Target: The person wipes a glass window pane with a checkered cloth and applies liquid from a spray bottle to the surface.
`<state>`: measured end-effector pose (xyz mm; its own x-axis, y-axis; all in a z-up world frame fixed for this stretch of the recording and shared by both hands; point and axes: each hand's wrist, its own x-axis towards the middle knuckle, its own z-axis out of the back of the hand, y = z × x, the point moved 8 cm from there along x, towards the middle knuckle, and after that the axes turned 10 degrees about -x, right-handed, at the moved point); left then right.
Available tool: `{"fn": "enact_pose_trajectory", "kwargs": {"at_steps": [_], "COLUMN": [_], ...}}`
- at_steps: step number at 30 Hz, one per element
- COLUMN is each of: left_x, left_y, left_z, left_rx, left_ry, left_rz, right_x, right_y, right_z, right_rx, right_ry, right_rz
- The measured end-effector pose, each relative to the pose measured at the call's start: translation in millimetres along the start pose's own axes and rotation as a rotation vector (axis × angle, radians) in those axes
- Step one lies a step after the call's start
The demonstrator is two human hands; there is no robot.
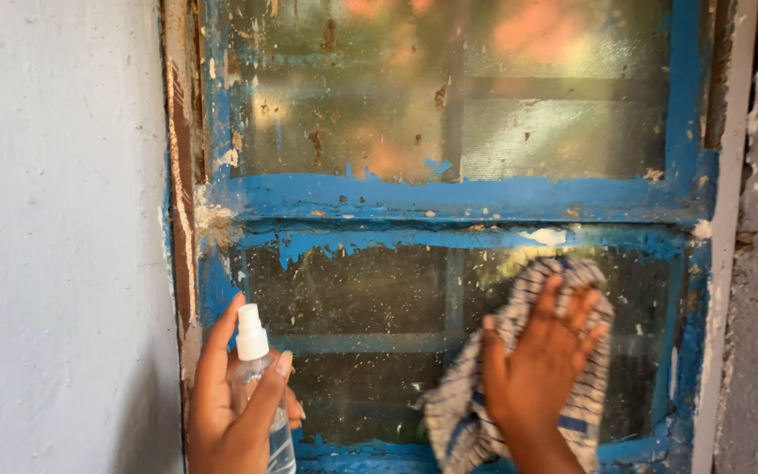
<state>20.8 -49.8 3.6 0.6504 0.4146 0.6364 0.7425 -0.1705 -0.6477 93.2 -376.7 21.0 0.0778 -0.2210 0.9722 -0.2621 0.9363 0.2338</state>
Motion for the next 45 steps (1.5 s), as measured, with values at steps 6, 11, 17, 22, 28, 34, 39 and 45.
{"fn": "enact_pose_trajectory", "kwargs": {"at_steps": [6, 11, 17, 22, 28, 34, 39, 45], "left_x": [12, 16, 26, 18, 8, -1, -15, -19], "left_y": [-18, -27, -20, -20, -19, -12, -10, -10], "left_z": [-12, -12, 1, 14, 16, 14, 5, -7], "left_rx": [-0.044, -0.008, 0.038, 0.021, -0.008, -0.049, 0.001, -0.070], "left_ry": [0.110, 0.116, 0.124, 0.047, 0.080, 0.084, 0.081, 0.085], "left_rz": [-0.127, -0.124, -0.052, -0.107, -0.157, -0.070, -0.043, -0.013], "right_x": [3, -7, -19, -55, -86, -79, -56, -26], "right_y": [85, 176, 244, 263, 248, 192, 114, -1], "right_z": [-14, -23, -34, -49, -40, -32, -20, 10], "right_rx": [-0.010, 0.063, 0.067, -0.076, 0.087, 0.093, 0.027, -0.049], "right_ry": [-0.014, 0.032, 0.127, 0.336, 0.267, 0.299, 0.246, 0.117], "right_rz": [0.150, 0.312, 0.444, 0.661, 0.762, 0.745, 0.631, 0.472]}}
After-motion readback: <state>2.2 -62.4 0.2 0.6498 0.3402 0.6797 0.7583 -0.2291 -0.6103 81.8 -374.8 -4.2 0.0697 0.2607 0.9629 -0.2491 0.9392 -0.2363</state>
